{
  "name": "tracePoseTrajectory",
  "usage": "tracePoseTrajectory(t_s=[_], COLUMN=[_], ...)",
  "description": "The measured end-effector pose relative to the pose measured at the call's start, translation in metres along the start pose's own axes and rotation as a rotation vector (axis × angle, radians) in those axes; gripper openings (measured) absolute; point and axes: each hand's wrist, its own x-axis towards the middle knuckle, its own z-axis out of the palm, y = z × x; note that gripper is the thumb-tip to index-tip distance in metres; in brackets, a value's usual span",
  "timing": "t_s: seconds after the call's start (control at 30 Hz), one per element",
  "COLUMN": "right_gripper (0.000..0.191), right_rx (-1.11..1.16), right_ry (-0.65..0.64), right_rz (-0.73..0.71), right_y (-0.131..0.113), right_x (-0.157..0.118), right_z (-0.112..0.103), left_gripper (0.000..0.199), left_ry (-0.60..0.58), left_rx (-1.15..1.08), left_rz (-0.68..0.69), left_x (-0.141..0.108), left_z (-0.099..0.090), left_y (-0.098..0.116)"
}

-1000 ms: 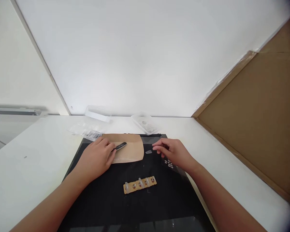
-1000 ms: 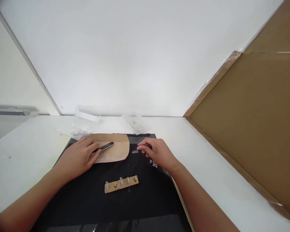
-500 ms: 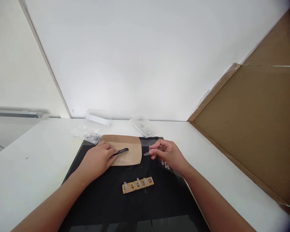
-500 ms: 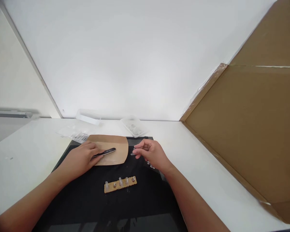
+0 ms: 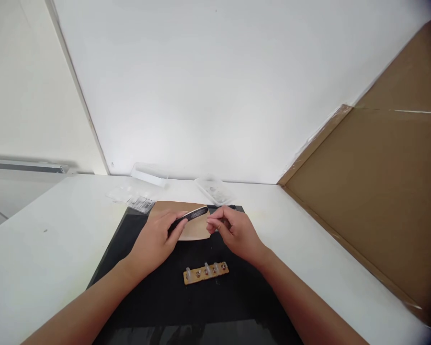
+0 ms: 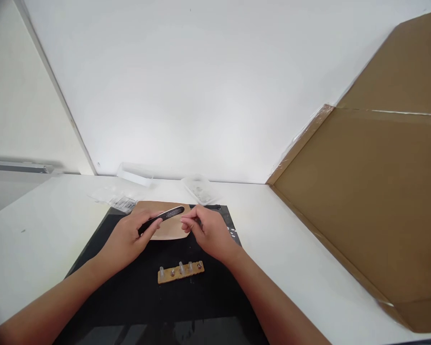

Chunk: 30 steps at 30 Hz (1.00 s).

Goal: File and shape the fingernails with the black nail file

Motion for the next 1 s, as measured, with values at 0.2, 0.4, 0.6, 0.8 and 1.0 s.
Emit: tracePoseTrajectory(t_s=[0.2,0.4,0.6,0.8,1.0], right_gripper=[0.016,0.015,0.02,0.021,0.023], right_rx=[-0.335,-0.38,-0.441,-0.389,-0.425], right_ry=[0.201,0.176,0.308,0.276,0.298], right_rz=[-0.178,-0.142,-0.083,-0.079,-0.086], right_y=[0.0,0.004,-0.005,-0.005,-0.011], right_x=[0.011,0.005,0.006,0.01,0.008], right_z=[0.022,0.039,0.04,0.042,0.044], left_gripper=[0.022,0.021,0.022,0.025,0.024], left_ry=[0.002,-0.012,0.07,0.11,0.148], left_rx=[-0.157,-0.206,-0.207,-0.184,-0.184], left_rz=[-0.078,-0.066,-0.027,-0.012,-0.008], left_x=[0.0,-0.003,-0.004,-0.004,-0.005], left_z=[-0.002,0.001,0.001,0.005,0.007], left_y=[0.005,0.008,0.018,0.021,0.024])
